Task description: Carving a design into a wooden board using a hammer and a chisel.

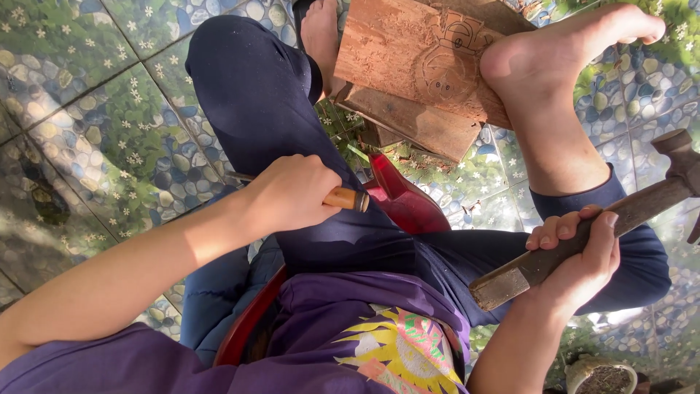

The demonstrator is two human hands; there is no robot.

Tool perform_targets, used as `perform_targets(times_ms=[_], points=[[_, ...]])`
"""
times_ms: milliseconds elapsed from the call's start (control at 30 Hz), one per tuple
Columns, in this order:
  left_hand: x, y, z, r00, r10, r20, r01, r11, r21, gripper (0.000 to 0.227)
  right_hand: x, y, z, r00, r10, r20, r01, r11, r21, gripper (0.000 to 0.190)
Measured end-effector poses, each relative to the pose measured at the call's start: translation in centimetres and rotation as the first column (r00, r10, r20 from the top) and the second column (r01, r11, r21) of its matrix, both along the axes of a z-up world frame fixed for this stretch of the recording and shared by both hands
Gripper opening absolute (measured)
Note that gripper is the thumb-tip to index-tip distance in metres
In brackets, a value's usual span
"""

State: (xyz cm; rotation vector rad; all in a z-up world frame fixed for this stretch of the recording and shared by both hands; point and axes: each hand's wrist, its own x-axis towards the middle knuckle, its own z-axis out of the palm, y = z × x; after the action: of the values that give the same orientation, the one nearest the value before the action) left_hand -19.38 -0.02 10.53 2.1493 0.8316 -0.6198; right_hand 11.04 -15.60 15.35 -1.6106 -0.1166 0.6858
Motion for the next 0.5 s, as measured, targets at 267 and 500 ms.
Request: perform_targets(times_ms=[267, 500], points=[[1.9, -7.0, 5.0, 0.791, -0.533, -0.3, 0.602, 0.591, 0.537, 0.021, -0.8, 0.9, 0.5, 1.0, 0.03, -0.004, -0.03, 0.999, -0.027, 0.023], [3.5, -8.5, 6.0, 0.523, -0.75, -0.405, 0.848, 0.406, 0.341, 0.035, -1.0, 1.0, 0.4, 0.997, 0.082, -0.016, -0.082, 0.997, -0.008, 0.023]])
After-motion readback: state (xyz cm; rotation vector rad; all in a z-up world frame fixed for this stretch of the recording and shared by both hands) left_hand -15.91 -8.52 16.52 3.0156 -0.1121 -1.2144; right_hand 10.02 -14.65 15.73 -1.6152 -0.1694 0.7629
